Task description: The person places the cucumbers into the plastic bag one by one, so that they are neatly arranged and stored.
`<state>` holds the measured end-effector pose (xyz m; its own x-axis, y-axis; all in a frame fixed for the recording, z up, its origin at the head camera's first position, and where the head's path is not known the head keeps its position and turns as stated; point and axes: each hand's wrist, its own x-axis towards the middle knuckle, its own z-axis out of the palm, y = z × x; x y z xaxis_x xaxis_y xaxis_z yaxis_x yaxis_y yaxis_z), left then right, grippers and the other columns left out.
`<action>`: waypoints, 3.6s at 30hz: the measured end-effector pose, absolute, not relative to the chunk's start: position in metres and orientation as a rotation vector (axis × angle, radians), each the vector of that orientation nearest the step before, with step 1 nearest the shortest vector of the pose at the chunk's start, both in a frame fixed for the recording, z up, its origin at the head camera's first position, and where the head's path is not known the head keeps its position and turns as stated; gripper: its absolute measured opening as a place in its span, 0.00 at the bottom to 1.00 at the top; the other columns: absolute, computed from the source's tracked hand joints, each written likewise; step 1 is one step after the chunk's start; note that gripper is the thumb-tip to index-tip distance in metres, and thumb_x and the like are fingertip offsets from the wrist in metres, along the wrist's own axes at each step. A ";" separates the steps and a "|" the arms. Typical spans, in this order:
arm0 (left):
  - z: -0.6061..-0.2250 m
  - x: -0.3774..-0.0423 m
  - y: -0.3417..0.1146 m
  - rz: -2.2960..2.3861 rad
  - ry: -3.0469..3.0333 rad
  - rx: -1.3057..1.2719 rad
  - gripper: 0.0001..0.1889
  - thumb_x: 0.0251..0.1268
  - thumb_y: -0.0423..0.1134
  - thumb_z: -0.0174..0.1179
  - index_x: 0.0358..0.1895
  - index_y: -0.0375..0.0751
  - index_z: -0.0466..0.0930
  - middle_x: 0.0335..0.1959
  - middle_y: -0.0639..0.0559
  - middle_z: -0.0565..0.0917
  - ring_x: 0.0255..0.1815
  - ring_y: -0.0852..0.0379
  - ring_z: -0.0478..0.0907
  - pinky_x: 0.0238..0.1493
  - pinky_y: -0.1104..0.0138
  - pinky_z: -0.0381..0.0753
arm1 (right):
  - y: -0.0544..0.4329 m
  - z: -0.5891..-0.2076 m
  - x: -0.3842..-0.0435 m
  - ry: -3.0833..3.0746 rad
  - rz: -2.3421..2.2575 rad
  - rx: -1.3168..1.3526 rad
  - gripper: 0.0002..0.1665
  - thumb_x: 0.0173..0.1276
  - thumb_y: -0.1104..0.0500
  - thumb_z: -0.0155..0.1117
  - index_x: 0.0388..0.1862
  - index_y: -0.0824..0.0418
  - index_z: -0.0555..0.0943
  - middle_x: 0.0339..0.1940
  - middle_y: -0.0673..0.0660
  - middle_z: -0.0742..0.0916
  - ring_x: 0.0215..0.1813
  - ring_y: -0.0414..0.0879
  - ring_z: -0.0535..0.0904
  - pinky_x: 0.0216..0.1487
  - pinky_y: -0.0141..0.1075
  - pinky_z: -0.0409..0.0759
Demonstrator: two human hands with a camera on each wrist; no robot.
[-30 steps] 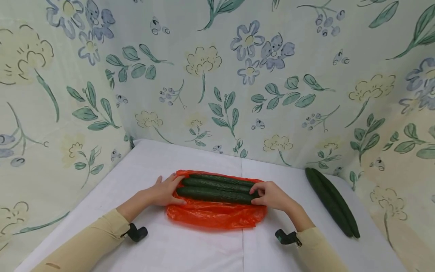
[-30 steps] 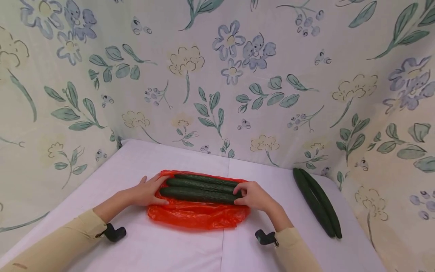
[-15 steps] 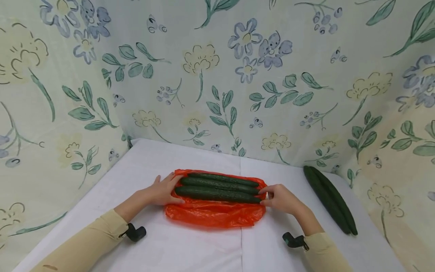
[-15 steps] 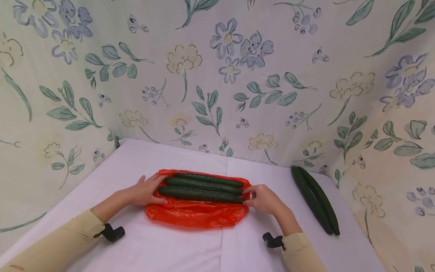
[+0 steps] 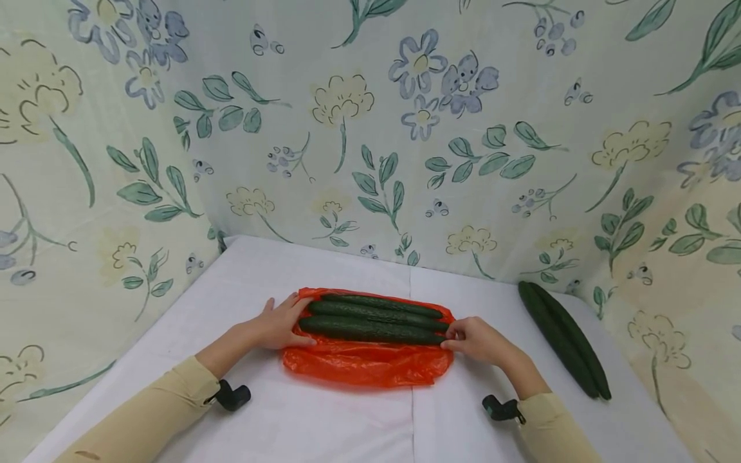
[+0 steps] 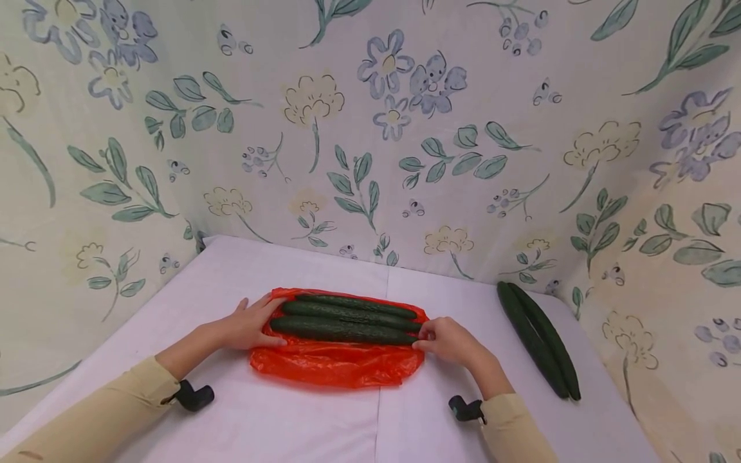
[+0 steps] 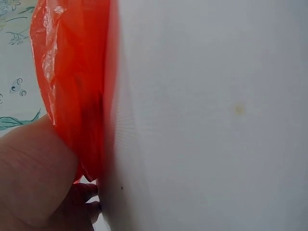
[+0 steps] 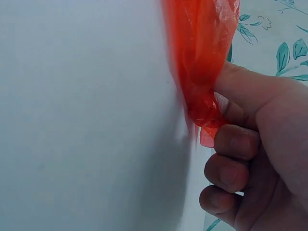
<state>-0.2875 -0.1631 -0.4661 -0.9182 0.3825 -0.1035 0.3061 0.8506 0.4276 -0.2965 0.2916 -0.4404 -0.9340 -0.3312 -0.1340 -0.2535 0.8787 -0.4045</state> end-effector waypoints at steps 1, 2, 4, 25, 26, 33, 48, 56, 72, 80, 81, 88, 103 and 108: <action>-0.466 -0.287 -0.163 0.612 2.842 0.532 0.55 0.54 0.68 0.68 0.80 0.46 0.52 0.79 0.40 0.58 0.81 0.37 0.48 0.74 0.29 0.36 | 0.292 -0.441 -0.296 2.856 -0.562 -0.447 0.09 0.62 0.49 0.76 0.30 0.50 0.84 0.24 0.49 0.80 0.32 0.43 0.75 0.29 0.33 0.75; -0.466 -0.287 -0.163 0.613 2.840 0.533 0.55 0.54 0.67 0.68 0.80 0.46 0.52 0.79 0.39 0.58 0.81 0.36 0.48 0.74 0.29 0.36 | 0.293 -0.442 -0.296 2.861 -0.555 -0.444 0.10 0.62 0.49 0.76 0.29 0.49 0.83 0.24 0.49 0.80 0.32 0.43 0.74 0.29 0.33 0.75; -0.466 -0.287 -0.163 0.603 2.839 0.527 0.55 0.55 0.68 0.67 0.80 0.46 0.52 0.79 0.39 0.58 0.82 0.37 0.48 0.74 0.29 0.36 | 0.294 -0.443 -0.296 2.869 -0.547 -0.442 0.12 0.62 0.47 0.76 0.27 0.49 0.82 0.23 0.49 0.80 0.31 0.43 0.74 0.29 0.33 0.74; -0.461 -0.287 -0.162 0.586 2.821 0.507 0.56 0.53 0.68 0.68 0.80 0.47 0.51 0.80 0.40 0.57 0.82 0.37 0.48 0.75 0.30 0.37 | 0.326 -0.436 -0.288 3.005 -0.696 -0.388 0.08 0.68 0.50 0.70 0.34 0.53 0.85 0.20 0.50 0.77 0.28 0.45 0.73 0.25 0.33 0.72; -0.461 -0.287 -0.162 0.592 2.820 0.510 0.56 0.53 0.67 0.69 0.80 0.47 0.51 0.80 0.40 0.57 0.82 0.37 0.48 0.75 0.30 0.37 | 0.330 -0.436 -0.287 3.019 -0.716 -0.388 0.08 0.68 0.50 0.69 0.35 0.53 0.85 0.20 0.51 0.77 0.28 0.46 0.73 0.25 0.33 0.71; -0.459 -0.288 -0.160 0.605 2.851 0.516 0.56 0.50 0.67 0.71 0.79 0.48 0.54 0.77 0.39 0.61 0.79 0.37 0.55 0.73 0.28 0.42 | 0.361 -0.434 -0.281 3.072 -0.812 -0.330 0.12 0.71 0.49 0.67 0.44 0.56 0.86 0.26 0.53 0.81 0.31 0.46 0.73 0.27 0.32 0.73; -0.454 -0.290 -0.158 0.667 2.835 0.524 0.57 0.46 0.64 0.75 0.77 0.45 0.57 0.76 0.38 0.62 0.79 0.34 0.54 0.72 0.27 0.43 | 0.420 -0.434 -0.266 3.122 -1.196 -0.048 0.31 0.71 0.40 0.64 0.63 0.60 0.80 0.28 0.56 0.76 0.27 0.47 0.71 0.21 0.36 0.69; -0.455 -0.293 -0.157 0.713 2.818 0.508 0.57 0.44 0.63 0.77 0.77 0.44 0.58 0.75 0.38 0.63 0.79 0.35 0.54 0.74 0.29 0.41 | 0.446 -0.432 -0.260 3.189 -1.176 0.135 0.35 0.69 0.38 0.67 0.64 0.62 0.79 0.29 0.51 0.76 0.31 0.42 0.69 0.27 0.35 0.67; -0.454 -0.293 -0.157 0.697 2.822 0.503 0.57 0.44 0.62 0.77 0.76 0.43 0.59 0.74 0.36 0.63 0.77 0.35 0.57 0.74 0.29 0.43 | 0.490 -0.438 -0.247 3.084 -1.228 0.473 0.46 0.65 0.34 0.68 0.70 0.64 0.74 0.30 0.46 0.72 0.27 0.40 0.66 0.23 0.38 0.65; -0.454 -0.292 -0.158 0.689 2.823 0.511 0.57 0.44 0.63 0.77 0.77 0.44 0.58 0.75 0.36 0.62 0.77 0.35 0.55 0.74 0.30 0.43 | 0.498 -0.443 -0.245 3.036 -1.189 0.585 0.48 0.64 0.33 0.68 0.71 0.64 0.72 0.28 0.46 0.71 0.26 0.40 0.65 0.23 0.38 0.65; -0.454 -0.292 -0.158 0.692 2.823 0.511 0.57 0.44 0.62 0.77 0.77 0.44 0.58 0.75 0.36 0.62 0.77 0.35 0.55 0.74 0.30 0.43 | 0.499 -0.443 -0.245 3.027 -1.195 0.586 0.48 0.64 0.33 0.68 0.72 0.64 0.72 0.27 0.45 0.71 0.25 0.39 0.65 0.23 0.38 0.66; -0.455 -0.293 -0.158 0.692 2.825 0.506 0.57 0.44 0.63 0.77 0.77 0.44 0.59 0.75 0.37 0.62 0.77 0.35 0.56 0.74 0.30 0.43 | 0.502 -0.442 -0.247 2.954 -1.096 0.595 0.52 0.66 0.31 0.65 0.74 0.67 0.67 0.51 0.67 0.81 0.45 0.55 0.76 0.37 0.43 0.77; -0.458 -0.294 -0.159 0.675 2.838 0.530 0.57 0.43 0.65 0.76 0.76 0.44 0.59 0.73 0.40 0.65 0.75 0.39 0.61 0.74 0.30 0.44 | 0.501 -0.446 -0.258 2.906 -0.954 0.618 0.53 0.63 0.33 0.67 0.67 0.76 0.70 0.72 0.82 0.64 0.70 0.79 0.59 0.65 0.67 0.68; -0.459 -0.296 -0.159 0.698 2.835 0.533 0.57 0.43 0.66 0.76 0.76 0.45 0.59 0.72 0.41 0.66 0.74 0.41 0.61 0.74 0.30 0.43 | 0.491 -0.453 -0.258 3.016 -1.037 0.620 0.39 0.66 0.43 0.69 0.64 0.71 0.77 0.51 0.76 0.80 0.57 0.70 0.73 0.50 0.54 0.78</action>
<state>-0.2955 -0.1594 -0.4595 -0.9210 0.3810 -0.0809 0.2999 0.8262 0.4769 -0.2581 0.4909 -0.4530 -0.9216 0.3876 -0.0218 0.3190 0.7241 -0.6115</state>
